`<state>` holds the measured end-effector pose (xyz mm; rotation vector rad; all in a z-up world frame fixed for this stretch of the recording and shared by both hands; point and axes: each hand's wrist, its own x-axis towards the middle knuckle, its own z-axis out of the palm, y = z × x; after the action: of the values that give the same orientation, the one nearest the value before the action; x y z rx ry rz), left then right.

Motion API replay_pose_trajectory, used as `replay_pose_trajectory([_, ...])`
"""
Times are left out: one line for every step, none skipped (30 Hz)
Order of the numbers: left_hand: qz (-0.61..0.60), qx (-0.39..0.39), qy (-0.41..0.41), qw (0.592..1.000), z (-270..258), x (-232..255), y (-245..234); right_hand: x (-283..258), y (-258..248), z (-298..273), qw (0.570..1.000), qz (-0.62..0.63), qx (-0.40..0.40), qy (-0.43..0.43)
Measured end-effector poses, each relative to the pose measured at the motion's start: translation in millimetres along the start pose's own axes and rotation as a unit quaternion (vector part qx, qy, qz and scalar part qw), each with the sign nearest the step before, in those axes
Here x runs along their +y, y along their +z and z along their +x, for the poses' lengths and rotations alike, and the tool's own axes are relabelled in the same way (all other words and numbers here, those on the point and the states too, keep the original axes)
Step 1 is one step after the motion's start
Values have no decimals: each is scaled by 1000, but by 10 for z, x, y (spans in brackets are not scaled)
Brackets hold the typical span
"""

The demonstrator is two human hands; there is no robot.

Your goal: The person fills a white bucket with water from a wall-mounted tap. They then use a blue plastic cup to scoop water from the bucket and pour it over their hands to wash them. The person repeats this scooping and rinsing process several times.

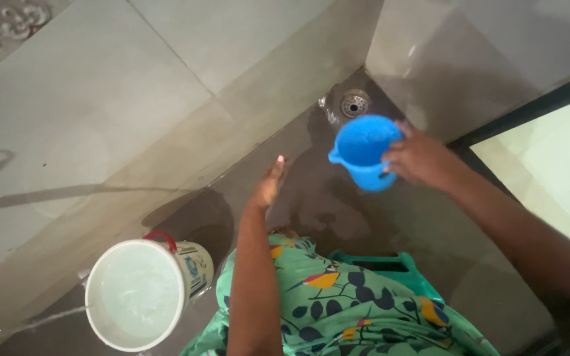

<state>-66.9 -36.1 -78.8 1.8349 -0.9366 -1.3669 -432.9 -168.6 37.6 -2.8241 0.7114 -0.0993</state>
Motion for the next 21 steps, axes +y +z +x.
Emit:
replay_pose_trajectory([-2, -2, 12, 1000, 45, -42, 25, 11, 131, -79, 999, -7, -41, 12])
replay_pose_trajectory([-47, -18, 11, 999, 87, -88, 40, 16, 292, -143, 996, -14, -80, 22])
replay_pose_trajectory([-92, -35, 10, 995, 127, -131, 64, 39, 447, -206, 988, 27, -137, 59])
replay_pose_trajectory([-137, -49, 10, 989, 159, -165, 71, 73, 601, -234, 975, 67, -192, 93])
replay_pose_trajectory([-129, -46, 13, 990, 176, -193, 72, 93, 763, -228, 967, 80, -220, 98])
replay_pose_trajectory([-122, -44, 16, 991, 193, -207, 80, 111, 909, -205, 959, 92, -247, 103])
replay_pose_trajectory([-114, -42, 20, 992, 203, -215, 82, 142, 1023, -169, 950, 103, -274, 109])
replay_pose_trajectory([-101, -35, 8, 994, 200, -225, 76, 164, 1122, -90, 943, 95, -294, 123])
replay_pose_trajectory([-87, -28, -4, 996, 188, -245, 67, 162, 1211, 31, 936, 86, -313, 137])
replay_pose_trajectory([-73, -21, -16, 997, 183, -273, 57, 165, 1255, 126, 928, 78, -332, 152])
replay_pose_trajectory([-107, -33, -5, 994, 198, -301, 56, 183, 1256, 182, 945, 79, -286, 141])
replay_pose_trajectory([-141, -44, 6, 989, 217, -330, 62, 193, 1238, 224, 959, 80, -239, 130])
replay_pose_trajectory([-174, -57, 16, 983, 241, -350, 56, 209, 1200, 264, 971, 81, -192, 120])
replay_pose_trajectory([-124, -35, 9, 992, 251, -362, 36, 243, 1139, 309, 982, 77, -143, 98])
replay_pose_trajectory([-73, -14, 2, 997, 247, -360, 12, 298, 1061, 371, 990, 72, -93, 76])
replay_pose_trajectory([-22, 6, -6, 1000, 232, -346, -4, 356, 983, 436, 995, 67, -43, 55])
replay_pose_trajectory([-16, 5, -2, 1000, 213, -319, -14, 454, 885, 488, 991, 51, -76, 101])
replay_pose_trajectory([-10, 4, 4, 1000, 197, -277, -16, 598, 777, 562, 983, 34, -108, 146])
replay_pose_trajectory([-4, 3, 9, 1000, 177, -232, -16, 745, 690, 646, 983, 104, -27, 152])
replay_pose_trajectory([-1, 3, 5, 1000, 159, -186, -8, 919, 595, 701, 971, 172, 55, 157])
replay_pose_trajectory([3, 3, 1, 1000, 140, -145, -8, 1108, 486, 783, 955, 210, 103, 184])
